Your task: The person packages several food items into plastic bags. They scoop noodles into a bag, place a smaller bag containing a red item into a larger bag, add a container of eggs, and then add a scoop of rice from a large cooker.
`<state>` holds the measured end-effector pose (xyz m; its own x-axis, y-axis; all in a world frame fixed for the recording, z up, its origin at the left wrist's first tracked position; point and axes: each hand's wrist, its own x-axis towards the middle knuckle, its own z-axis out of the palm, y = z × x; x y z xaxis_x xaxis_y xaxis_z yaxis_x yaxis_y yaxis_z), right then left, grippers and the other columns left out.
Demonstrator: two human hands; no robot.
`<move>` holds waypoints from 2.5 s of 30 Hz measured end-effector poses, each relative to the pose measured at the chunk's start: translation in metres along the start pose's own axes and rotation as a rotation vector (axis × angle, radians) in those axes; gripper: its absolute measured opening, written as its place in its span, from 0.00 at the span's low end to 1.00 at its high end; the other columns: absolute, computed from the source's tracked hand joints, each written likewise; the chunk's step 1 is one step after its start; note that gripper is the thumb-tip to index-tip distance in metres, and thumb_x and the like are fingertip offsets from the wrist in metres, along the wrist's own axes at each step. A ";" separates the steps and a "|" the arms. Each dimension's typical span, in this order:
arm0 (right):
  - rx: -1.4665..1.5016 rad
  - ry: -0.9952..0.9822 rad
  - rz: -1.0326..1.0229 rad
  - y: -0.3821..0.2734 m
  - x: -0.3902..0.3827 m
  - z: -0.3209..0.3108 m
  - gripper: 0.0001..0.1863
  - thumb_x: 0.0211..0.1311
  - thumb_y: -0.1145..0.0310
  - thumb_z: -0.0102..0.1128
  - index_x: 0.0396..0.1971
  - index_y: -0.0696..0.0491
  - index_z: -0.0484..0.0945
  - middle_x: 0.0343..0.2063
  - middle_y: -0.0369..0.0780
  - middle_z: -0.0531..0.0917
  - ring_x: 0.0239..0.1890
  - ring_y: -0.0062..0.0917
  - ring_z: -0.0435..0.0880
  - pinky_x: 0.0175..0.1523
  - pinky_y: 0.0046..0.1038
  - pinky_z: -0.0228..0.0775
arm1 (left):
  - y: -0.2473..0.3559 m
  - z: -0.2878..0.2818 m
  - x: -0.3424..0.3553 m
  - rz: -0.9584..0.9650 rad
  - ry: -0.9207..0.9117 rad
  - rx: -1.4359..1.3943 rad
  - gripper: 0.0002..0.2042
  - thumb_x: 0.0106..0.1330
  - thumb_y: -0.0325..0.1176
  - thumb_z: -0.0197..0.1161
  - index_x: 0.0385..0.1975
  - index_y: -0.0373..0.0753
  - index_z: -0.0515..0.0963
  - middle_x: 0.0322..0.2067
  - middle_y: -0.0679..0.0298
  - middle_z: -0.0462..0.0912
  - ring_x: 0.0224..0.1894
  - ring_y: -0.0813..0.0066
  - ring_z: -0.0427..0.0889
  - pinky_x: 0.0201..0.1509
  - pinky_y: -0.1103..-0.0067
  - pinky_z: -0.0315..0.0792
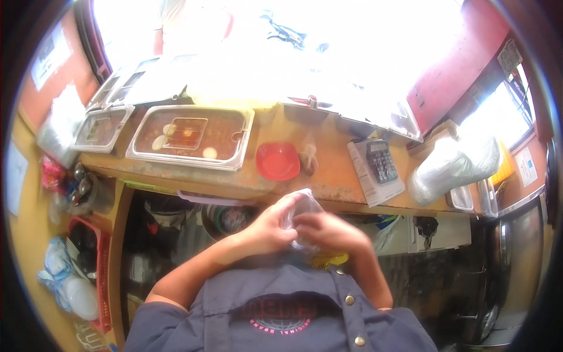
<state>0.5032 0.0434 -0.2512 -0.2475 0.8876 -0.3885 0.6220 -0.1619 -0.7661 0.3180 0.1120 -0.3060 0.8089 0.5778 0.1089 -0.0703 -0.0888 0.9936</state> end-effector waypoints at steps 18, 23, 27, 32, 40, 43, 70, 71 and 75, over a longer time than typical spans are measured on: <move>0.887 0.337 -0.088 0.058 0.051 -0.033 0.23 0.56 0.74 0.53 0.54 0.59 0.70 0.45 0.45 0.78 0.40 0.25 0.81 0.42 0.27 0.75 | 0.015 -0.013 -0.043 -0.119 0.160 -0.069 0.37 0.53 0.21 0.56 0.68 0.31 0.55 0.60 0.57 0.68 0.61 0.73 0.67 0.63 0.78 0.63; 1.064 -0.162 -0.129 0.017 0.044 0.038 0.25 0.52 0.76 0.56 0.54 0.58 0.72 0.45 0.39 0.78 0.43 0.20 0.79 0.45 0.23 0.72 | 0.031 -0.010 -0.039 -0.102 0.186 -0.029 0.36 0.53 0.19 0.55 0.67 0.29 0.55 0.58 0.57 0.68 0.60 0.75 0.67 0.61 0.82 0.63; 0.392 -0.209 -0.175 -0.005 0.059 0.055 0.26 0.55 0.70 0.59 0.57 0.57 0.70 0.50 0.41 0.79 0.49 0.26 0.79 0.53 0.28 0.69 | 0.058 -0.017 -0.037 -0.069 0.133 -0.137 0.38 0.52 0.13 0.51 0.68 0.27 0.51 0.61 0.59 0.65 0.55 0.82 0.69 0.54 0.86 0.67; -0.033 -0.254 -0.173 -0.029 0.030 0.016 0.17 0.66 0.72 0.47 0.52 0.60 0.74 0.48 0.45 0.80 0.55 0.30 0.77 0.60 0.32 0.65 | 0.117 -0.022 -0.039 -0.026 0.121 -0.378 0.38 0.53 0.13 0.51 0.69 0.28 0.51 0.60 0.60 0.66 0.44 0.88 0.72 0.45 0.90 0.69; 0.026 0.528 -1.008 -0.099 -0.069 -0.077 0.21 0.70 0.59 0.39 0.46 0.59 0.76 0.43 0.48 0.81 0.44 0.38 0.81 0.51 0.35 0.75 | 0.235 -0.065 -0.022 0.215 0.214 -0.032 0.28 0.57 0.17 0.57 0.60 0.19 0.60 0.59 0.43 0.66 0.33 0.72 0.83 0.44 0.78 0.83; -0.041 0.822 -1.327 -0.096 -0.077 -0.092 0.20 0.70 0.62 0.35 0.45 0.59 0.75 0.42 0.49 0.80 0.44 0.36 0.81 0.50 0.34 0.75 | 0.255 -0.091 0.002 0.481 0.455 -0.080 0.21 0.65 0.21 0.51 0.60 0.29 0.67 0.44 0.61 0.77 0.34 0.82 0.76 0.52 0.78 0.78; -0.064 1.311 -0.166 0.115 0.022 -0.031 0.10 0.65 0.71 0.52 0.32 0.62 0.78 0.30 0.45 0.81 0.35 0.33 0.80 0.44 0.31 0.71 | 0.164 -0.221 0.011 0.284 0.948 -0.060 0.16 0.70 0.25 0.51 0.56 0.30 0.72 0.44 0.61 0.78 0.34 0.79 0.80 0.50 0.79 0.80; -0.061 1.310 -0.165 0.113 0.022 -0.031 0.10 0.65 0.71 0.52 0.32 0.62 0.78 0.30 0.45 0.81 0.35 0.33 0.80 0.44 0.31 0.71 | 0.162 -0.222 0.008 0.245 0.920 -0.027 0.17 0.70 0.26 0.51 0.58 0.30 0.69 0.49 0.58 0.76 0.39 0.75 0.81 0.50 0.78 0.79; -0.173 1.316 -0.195 0.119 0.024 -0.030 0.09 0.63 0.71 0.53 0.31 0.62 0.78 0.30 0.47 0.80 0.35 0.40 0.80 0.44 0.33 0.70 | 0.142 -0.226 0.002 0.172 0.830 0.110 0.24 0.69 0.29 0.55 0.63 0.29 0.62 0.57 0.53 0.72 0.49 0.67 0.81 0.55 0.77 0.75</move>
<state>0.5936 0.0582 -0.3365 0.4906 0.6575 0.5718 0.7679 -0.0161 -0.6403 0.1777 0.2844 -0.1572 0.0993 0.9524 0.2881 -0.0613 -0.2831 0.9571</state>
